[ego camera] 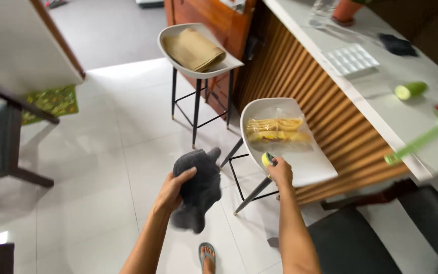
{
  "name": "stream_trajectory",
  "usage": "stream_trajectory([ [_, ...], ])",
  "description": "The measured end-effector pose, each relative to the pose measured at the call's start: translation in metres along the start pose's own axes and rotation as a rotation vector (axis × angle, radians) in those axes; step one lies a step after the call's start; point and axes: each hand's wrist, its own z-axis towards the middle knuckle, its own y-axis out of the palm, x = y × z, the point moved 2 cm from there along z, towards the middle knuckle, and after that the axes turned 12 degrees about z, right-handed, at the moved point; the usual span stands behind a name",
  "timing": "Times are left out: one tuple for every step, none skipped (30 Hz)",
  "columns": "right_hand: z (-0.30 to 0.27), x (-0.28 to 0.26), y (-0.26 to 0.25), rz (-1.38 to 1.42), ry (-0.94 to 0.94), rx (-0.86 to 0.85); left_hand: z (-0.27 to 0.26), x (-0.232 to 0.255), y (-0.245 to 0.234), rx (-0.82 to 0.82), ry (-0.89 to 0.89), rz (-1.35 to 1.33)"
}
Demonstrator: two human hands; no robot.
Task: Cleaning a large dark dining table using a soapy sponge and then wiping it with a cloth.
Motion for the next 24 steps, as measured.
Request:
stream_trajectory([
  [0.008,-0.008,0.006,-0.107,-0.011,-0.072,0.009,0.002,0.001,0.010,0.004,0.013],
  [0.018,-0.001,0.031,-0.112,-0.023,-0.091,0.021,-0.006,-0.003,0.031,0.004,0.002],
  [0.027,0.002,0.056,0.051,-0.213,-0.155,0.034,-0.011,-0.007,0.033,0.026,0.008],
  [0.033,0.005,0.081,0.217,-0.401,-0.217,0.046,-0.017,-0.011,0.036,0.048,0.015],
  [0.019,-0.025,0.087,0.219,-0.411,-0.236,0.049,-0.017,-0.013,0.056,0.053,0.009],
  [0.000,-0.053,0.096,0.567,-0.286,-0.569,0.050,-0.018,-0.016,0.079,0.092,-0.038],
  [-0.019,-0.086,0.106,0.907,-0.140,-0.905,0.051,-0.016,-0.019,0.106,0.138,-0.084],
  [-0.028,-0.108,0.107,0.906,-0.150,-0.931,0.048,-0.008,-0.023,0.130,0.150,-0.089],
  [-0.040,-0.131,0.110,0.881,-0.132,-1.006,0.042,0.000,-0.030,0.184,0.193,-0.147],
  [-0.054,-0.154,0.112,0.853,-0.114,-1.081,0.035,0.007,-0.039,0.237,0.236,-0.204],
  [-0.061,-0.171,0.117,0.845,-0.125,-1.115,0.027,0.010,-0.050,0.267,0.251,-0.214],
  [-0.069,-0.188,0.121,0.804,-0.166,-1.131,0.018,0.013,-0.061,0.323,0.294,-0.170],
  [-0.079,-0.206,0.126,0.763,-0.212,-1.150,0.007,0.015,-0.075,0.383,0.340,-0.127],
  [-0.086,-0.219,0.136,0.754,-0.230,-1.186,-0.003,0.009,-0.095,0.418,0.358,-0.138],
  [-0.093,-0.235,0.144,0.701,-0.374,-1.186,-0.014,0.004,-0.115,0.465,0.424,-0.123],
  [-0.102,-0.250,0.153,0.649,-0.518,-1.181,-0.025,-0.001,-0.135,0.513,0.490,-0.106],
  [-0.114,-0.260,0.162,0.645,-0.530,-1.211,-0.046,0.002,-0.146,0.542,0.499,-0.113],
  [-0.128,-0.271,0.170,0.683,-0.620,-1.231,-0.069,0.004,-0.156,0.568,0.562,-0.210],
  [-0.141,-0.284,0.177,0.721,-0.715,-1.246,-0.090,0.008,-0.166,0.589,0.633,-0.308],
  [-0.157,-0.305,0.180,0.717,-0.731,-1.272,-0.107,0.010,-0.180,0.614,0.650,-0.315],
  [-0.176,-0.322,0.182,0.810,-0.667,-1.316,-0.128,0.007,-0.193,0.656,0.691,-0.365],
  [-0.196,-0.338,0.183,0.901,-0.597,-1.357,-0.149,0.004,-0.206,0.697,0.733,-0.414],
  [-0.209,-0.344,0.198,0.893,-0.611,-1.386,-0.168,0.000,-0.218,0.722,0.751,-0.423],
  [-0.222,-0.349,0.214,0.901,-0.578,-1.370,-0.189,-0.002,-0.231,0.793,0.772,-0.359],
])
